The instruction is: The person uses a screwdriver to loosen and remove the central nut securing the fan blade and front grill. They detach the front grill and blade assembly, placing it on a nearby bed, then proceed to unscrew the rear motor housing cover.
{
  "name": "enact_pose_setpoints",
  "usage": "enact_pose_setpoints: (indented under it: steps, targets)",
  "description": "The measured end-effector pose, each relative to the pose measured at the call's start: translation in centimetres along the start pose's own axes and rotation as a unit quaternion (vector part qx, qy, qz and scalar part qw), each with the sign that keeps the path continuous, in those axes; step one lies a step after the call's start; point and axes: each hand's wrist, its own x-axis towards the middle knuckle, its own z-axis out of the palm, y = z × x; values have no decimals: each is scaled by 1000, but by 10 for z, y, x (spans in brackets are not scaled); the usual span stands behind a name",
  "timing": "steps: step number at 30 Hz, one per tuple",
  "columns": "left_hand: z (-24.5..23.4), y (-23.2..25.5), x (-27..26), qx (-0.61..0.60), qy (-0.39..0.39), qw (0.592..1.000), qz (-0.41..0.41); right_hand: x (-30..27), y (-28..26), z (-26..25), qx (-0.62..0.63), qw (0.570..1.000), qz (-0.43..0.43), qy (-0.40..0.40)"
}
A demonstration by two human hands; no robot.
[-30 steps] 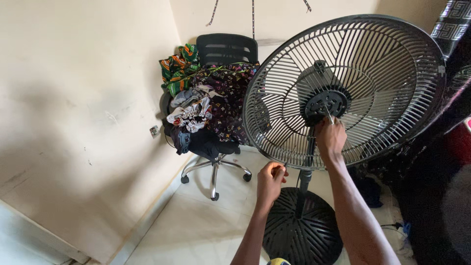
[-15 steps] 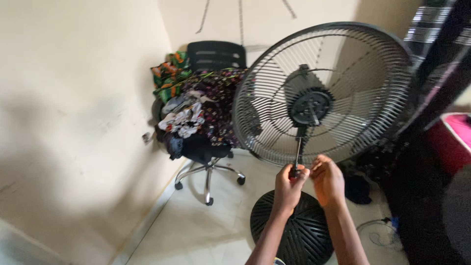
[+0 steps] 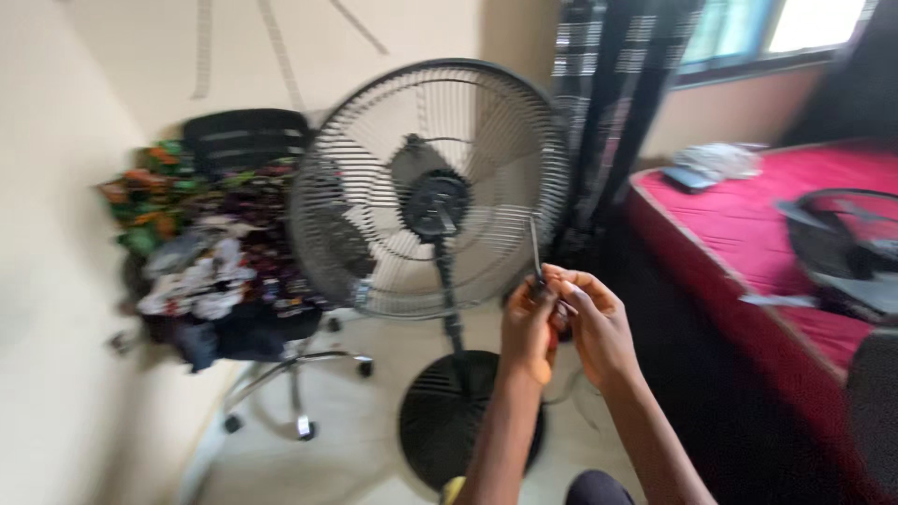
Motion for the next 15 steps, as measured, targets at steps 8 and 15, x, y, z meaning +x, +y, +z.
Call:
enact_pose_setpoints:
  steps: [8, 15]
  targets:
    - [42, -77, 39, 50, -49, 997, -45, 6, -50, -69, -51, 994, -69, 70]
    - [65, -167, 173, 80, -64, 991, -81, 130, -27, -187, 15, 974, -82, 211]
